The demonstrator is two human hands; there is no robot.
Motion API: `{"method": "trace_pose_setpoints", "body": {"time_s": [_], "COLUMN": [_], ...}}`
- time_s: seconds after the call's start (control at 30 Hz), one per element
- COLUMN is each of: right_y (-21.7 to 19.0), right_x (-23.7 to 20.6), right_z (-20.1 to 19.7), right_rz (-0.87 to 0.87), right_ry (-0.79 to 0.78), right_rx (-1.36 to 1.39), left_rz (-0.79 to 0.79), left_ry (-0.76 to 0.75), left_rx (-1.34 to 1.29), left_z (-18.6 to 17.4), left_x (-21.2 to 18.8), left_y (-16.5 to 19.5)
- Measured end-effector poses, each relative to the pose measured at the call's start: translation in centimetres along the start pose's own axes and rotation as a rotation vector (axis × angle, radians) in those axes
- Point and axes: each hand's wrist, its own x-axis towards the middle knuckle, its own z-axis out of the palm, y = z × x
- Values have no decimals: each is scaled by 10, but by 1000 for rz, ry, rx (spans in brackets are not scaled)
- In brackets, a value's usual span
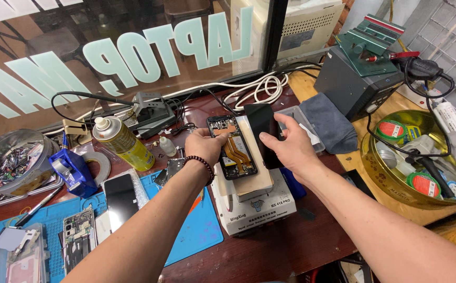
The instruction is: The person aligns and seats a smartphone display assembly onto the phone's internal frame, then repeatedly lifts and reseats it to check fit. They handle the display and the phone chassis, adjusting the ribbon cable area and pressing the edges to ensure proper alignment.
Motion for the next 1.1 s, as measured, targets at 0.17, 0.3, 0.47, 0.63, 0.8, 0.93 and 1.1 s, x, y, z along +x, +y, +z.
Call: {"method": "trace_pose_setpoints", "body": {"time_s": [0.17,0.3,0.47,0.63,0.8,0.93,1.1], "right_y": [0,0,4,9,13,14,13], "right_x": [7,7,6,8,7,5,4], "right_z": [4,10,14,19,22,22,21], "right_rz": [-60,-27,-18,-51,-3,-22,0], "right_ry": [-15,-53,-60,-62,-57,-38,-28], "right_rx": [-29,18,-40,-27,-44,-55,-56], "left_rz": [89,142,550,994,1046,1051,1114], "left_ry": [67,88,94,-222,-286,-282,-292], "left_rx": [373,419,534,590,614,611,653], "left_z": [-10,-13,-19,-28,-28,-28,-28], "left_x": [-11,-24,-63,-90,-92,-93,-92], "left_y": [9,15,15,7,6,5,3]}}
